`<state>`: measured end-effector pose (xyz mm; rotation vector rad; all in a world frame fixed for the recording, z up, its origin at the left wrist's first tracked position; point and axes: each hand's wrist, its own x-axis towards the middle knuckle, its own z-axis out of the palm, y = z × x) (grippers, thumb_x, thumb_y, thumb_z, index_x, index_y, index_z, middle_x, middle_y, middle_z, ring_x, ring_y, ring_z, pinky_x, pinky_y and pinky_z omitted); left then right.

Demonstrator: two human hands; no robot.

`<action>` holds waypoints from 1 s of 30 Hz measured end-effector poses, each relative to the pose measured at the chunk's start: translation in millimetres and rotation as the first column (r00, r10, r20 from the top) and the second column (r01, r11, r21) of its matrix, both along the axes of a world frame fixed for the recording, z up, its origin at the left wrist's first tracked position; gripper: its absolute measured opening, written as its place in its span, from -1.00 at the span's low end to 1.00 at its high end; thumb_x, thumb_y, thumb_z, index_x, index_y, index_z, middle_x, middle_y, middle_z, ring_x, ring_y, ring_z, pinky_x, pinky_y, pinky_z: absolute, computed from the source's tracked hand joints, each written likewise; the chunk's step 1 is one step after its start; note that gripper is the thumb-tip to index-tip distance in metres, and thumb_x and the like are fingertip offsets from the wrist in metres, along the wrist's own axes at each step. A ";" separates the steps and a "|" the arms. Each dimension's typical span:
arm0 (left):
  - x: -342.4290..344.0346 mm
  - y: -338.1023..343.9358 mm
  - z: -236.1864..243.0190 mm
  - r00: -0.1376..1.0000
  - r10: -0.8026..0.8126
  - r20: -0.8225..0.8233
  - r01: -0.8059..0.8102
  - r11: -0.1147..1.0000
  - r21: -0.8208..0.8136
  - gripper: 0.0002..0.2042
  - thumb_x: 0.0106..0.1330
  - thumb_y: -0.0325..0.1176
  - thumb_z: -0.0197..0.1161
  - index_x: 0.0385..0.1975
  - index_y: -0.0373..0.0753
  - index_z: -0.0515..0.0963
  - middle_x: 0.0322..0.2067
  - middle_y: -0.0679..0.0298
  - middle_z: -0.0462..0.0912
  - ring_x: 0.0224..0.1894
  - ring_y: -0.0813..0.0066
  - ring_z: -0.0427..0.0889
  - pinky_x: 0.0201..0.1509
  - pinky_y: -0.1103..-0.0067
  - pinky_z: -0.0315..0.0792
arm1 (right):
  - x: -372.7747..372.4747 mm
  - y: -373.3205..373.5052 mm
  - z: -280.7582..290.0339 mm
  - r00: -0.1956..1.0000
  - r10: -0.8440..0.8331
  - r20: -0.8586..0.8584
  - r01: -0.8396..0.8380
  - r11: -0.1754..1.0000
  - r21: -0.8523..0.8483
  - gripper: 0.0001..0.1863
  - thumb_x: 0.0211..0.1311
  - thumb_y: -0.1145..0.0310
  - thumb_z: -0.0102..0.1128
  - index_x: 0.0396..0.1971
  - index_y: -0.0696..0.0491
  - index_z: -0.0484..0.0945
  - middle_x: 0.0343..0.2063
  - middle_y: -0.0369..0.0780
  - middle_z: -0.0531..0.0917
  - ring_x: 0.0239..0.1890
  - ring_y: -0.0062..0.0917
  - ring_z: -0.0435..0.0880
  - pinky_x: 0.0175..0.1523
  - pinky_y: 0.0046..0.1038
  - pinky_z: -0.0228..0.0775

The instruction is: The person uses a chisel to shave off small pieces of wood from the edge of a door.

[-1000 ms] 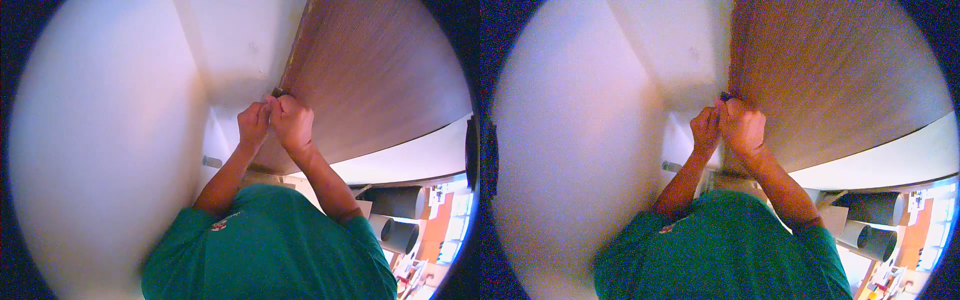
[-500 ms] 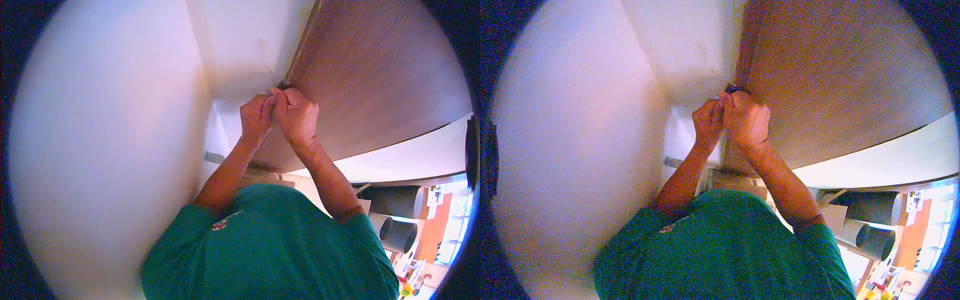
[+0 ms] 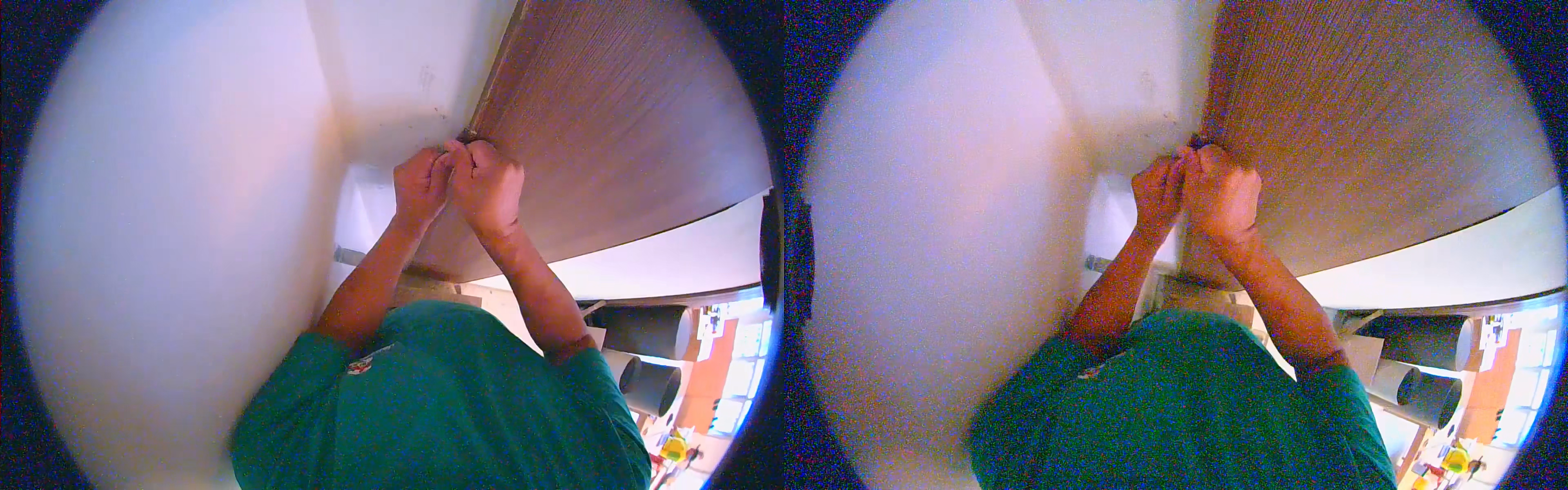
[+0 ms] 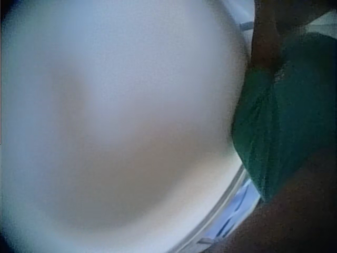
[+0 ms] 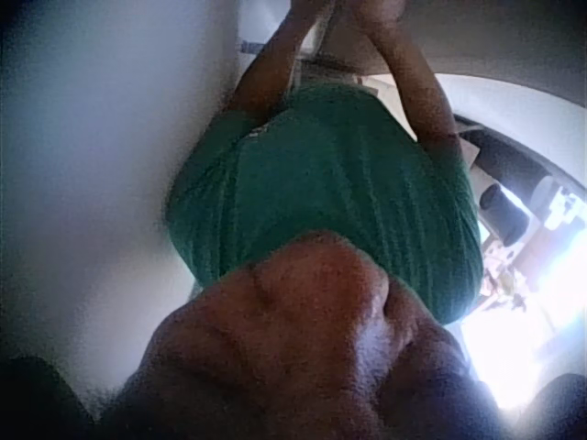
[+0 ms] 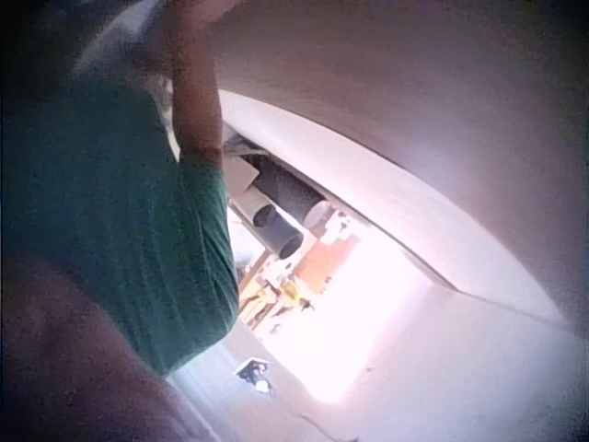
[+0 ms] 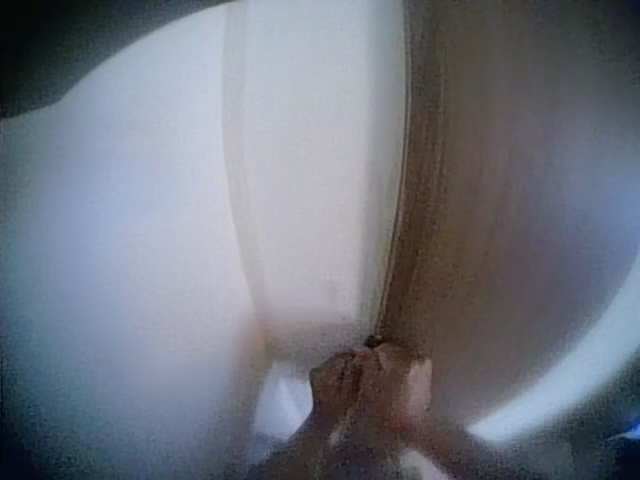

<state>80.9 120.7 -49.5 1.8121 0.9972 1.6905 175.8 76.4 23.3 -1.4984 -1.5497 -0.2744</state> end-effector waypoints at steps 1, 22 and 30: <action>0.4 -2.7 -7.0 1.000 -0.001 -0.003 0.001 1.000 -0.004 -0.72 0.34 -0.29 0.20 -0.58 -0.29 0.45 -0.61 0.02 0.53 -0.61 0.08 0.54 -0.51 0.31 0.38 | -0.2 -1.7 -5.5 1.000 -0.001 -0.003 0.001 1.000 -0.004 -0.65 0.20 0.24 0.33 -0.72 0.06 0.50 -0.72 -0.05 0.52 -0.69 -0.12 0.53 -0.57 -0.23 0.36; -8.5 7.1 -2.4 1.000 0.030 0.007 -0.030 0.999 -0.037 -0.68 0.40 -0.19 0.15 -0.51 -0.31 0.50 -0.63 0.03 0.50 -0.62 0.13 0.48 -0.51 0.35 0.37 | -11.3 2.4 7.8 0.996 -0.033 0.081 0.039 0.997 -0.066 -0.69 0.20 0.25 0.30 -0.69 0.05 0.55 -0.69 -0.06 0.56 -0.67 -0.12 0.55 -0.55 -0.22 0.38; -4.5 -2.6 1.9 0.995 0.002 0.103 0.002 0.999 -0.036 -0.72 0.36 -0.28 0.18 -0.56 -0.31 0.47 -0.66 0.06 0.47 -0.65 0.19 0.44 -0.52 0.36 0.35 | -11.2 -1.3 4.7 0.997 -0.006 0.081 0.006 1.000 0.001 -0.68 0.16 0.25 0.34 -0.70 0.07 0.54 -0.69 -0.07 0.55 -0.68 -0.12 0.53 -0.56 -0.23 0.36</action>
